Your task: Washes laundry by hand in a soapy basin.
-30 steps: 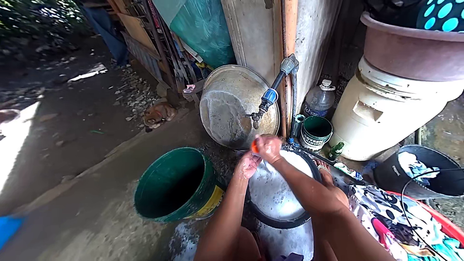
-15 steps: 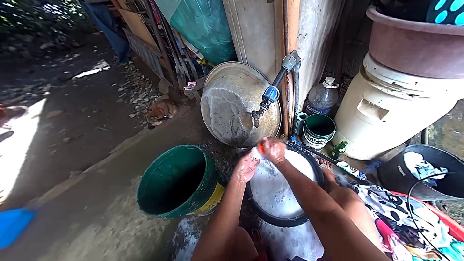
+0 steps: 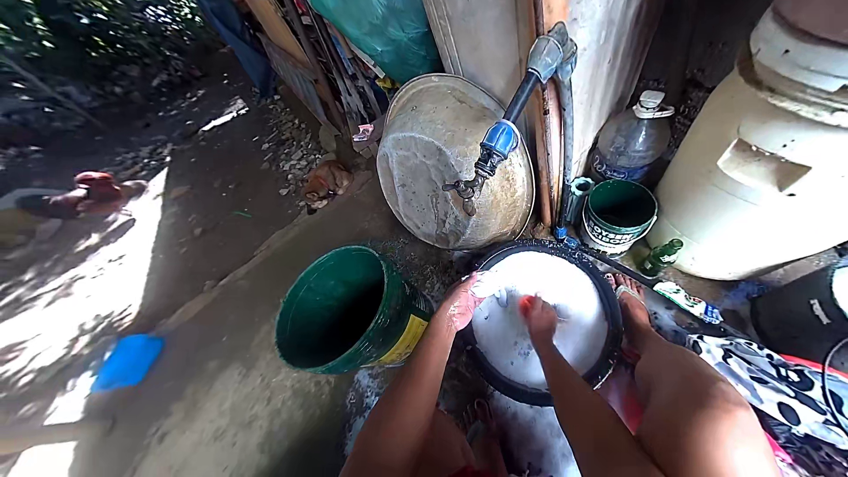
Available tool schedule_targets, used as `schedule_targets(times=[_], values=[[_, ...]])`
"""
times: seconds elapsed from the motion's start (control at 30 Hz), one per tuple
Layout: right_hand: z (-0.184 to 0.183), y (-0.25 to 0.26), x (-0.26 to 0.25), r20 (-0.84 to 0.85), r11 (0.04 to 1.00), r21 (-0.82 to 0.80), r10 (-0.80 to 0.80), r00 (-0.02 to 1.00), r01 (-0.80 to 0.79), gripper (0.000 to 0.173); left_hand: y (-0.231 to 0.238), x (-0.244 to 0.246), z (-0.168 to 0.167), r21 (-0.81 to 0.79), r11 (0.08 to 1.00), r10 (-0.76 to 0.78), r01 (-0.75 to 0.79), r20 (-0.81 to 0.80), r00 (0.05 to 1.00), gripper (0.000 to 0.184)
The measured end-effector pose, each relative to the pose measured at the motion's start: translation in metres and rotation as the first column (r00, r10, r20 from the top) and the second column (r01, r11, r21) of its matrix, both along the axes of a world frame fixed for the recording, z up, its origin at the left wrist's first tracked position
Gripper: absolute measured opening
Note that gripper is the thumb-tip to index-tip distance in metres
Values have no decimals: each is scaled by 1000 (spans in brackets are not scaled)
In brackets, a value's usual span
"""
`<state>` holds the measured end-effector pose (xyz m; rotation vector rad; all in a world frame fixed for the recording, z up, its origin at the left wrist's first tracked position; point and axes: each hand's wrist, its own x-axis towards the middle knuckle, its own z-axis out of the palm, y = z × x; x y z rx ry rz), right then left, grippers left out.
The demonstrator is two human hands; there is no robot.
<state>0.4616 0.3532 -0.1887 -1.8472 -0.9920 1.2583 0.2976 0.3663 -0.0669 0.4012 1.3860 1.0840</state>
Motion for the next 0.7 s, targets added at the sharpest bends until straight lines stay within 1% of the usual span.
schedule_targets(times=[0.03, 0.07, 0.1, 0.13, 0.17, 0.2, 0.23, 0.27, 0.3, 0.33, 0.37, 0.4, 0.43, 0.47, 0.5, 0.53, 0.57, 0.6, 0.63, 0.67, 0.7], values=[[32, 0, -16, -42, 993, 122, 13, 999, -8, 55, -1, 0, -3, -19, 1000, -17, 18, 34, 999, 40], [62, -2, -33, -78, 955, 297, 40, 996, -15, 52, -4, 2, -6, -23, 999, -25, 27, 69, 997, 41], [88, -6, -48, -82, 873, 486, 84, 993, -33, 50, -10, 5, -8, -8, 1000, -20, 21, 99, 995, 41], [109, -8, -61, -32, 746, 663, 107, 994, -59, 51, -19, 9, -7, 24, 1000, -3, 0, 132, 991, 41], [121, -6, -69, 40, 628, 773, 92, 995, -89, 55, -27, 12, -4, 62, 998, 19, -31, 179, 984, 43], [127, -1, -68, 116, 587, 798, 72, 991, -136, 57, -30, 15, 0, 85, 996, 17, -35, 212, 977, 45], [126, 7, -59, 208, 638, 744, 65, 976, -201, 56, -30, 18, 4, 92, 996, -35, 16, 206, 978, 48], [121, 18, -45, 282, 723, 646, 72, 957, -244, 56, -27, 20, 8, 106, 990, -111, 94, 168, 979, 44], [117, 30, -32, 326, 793, 550, 85, 942, -262, 58, -24, 20, 12, 110, 984, -160, 143, 169, 973, 43], [117, 38, -24, 347, 830, 488, 99, 933, -270, 60, -22, 19, 14, 105, 981, -178, 162, 176, 968, 44], [122, 37, -26, 368, 836, 456, 134, 920, -305, 62, -23, 19, 13, 109, 982, -172, 153, 189, 967, 44], [131, 28, -36, 385, 807, 477, 163, 908, -348, 62, -24, 19, 14, 102, 989, -130, 111, 198, 971, 43], [140, 15, -51, 385, 746, 555, 163, 909, -369, 62, -27, 20, 17, 76, 996, -55, 41, 203, 978, 46], [144, 3, -66, 370, 657, 664, 126, 920, -357, 61, -31, 23, 26, 52, 998, 29, -41, 210, 977, 47], [143, -2, -75, 338, 571, 758, 73, 938, -317, 61, -34, 26, 34, 75, 994, 61, -76, 180, 982, 46], [139, 0, -74, 322, 561, 773, 54, 945, -295, 60, -32, 28, 34, 72, 995, 58, -70, 155, 986, 49], [134, 6, -64, 335, 637, 710, 72, 940, -302, 60, -29, 24, 26, 85, 996, -20, 6, 167, 986, 51], [126, 19, -48, 360, 722, 623, 77, 930, -301, 60, -23, 20, 19, 112, 989, -111, 92, 171, 979, 46], [121, 32, -31, 375, 798, 525, 95, 922, -296, 61, -19, 17, 16, 144, 975, -196, 171, 184, 963, 45], [118, 41, -20, 373, 844, 461, 95, 923, -273, 61, -17, 15, 15, 158, 964, -244, 215, 195, 950, 47], [118, 42, -18, 367, 862, 429, 108, 924, -271, 62, -16, 13, 13, 160, 962, -252, 223, 197, 947, 47]])
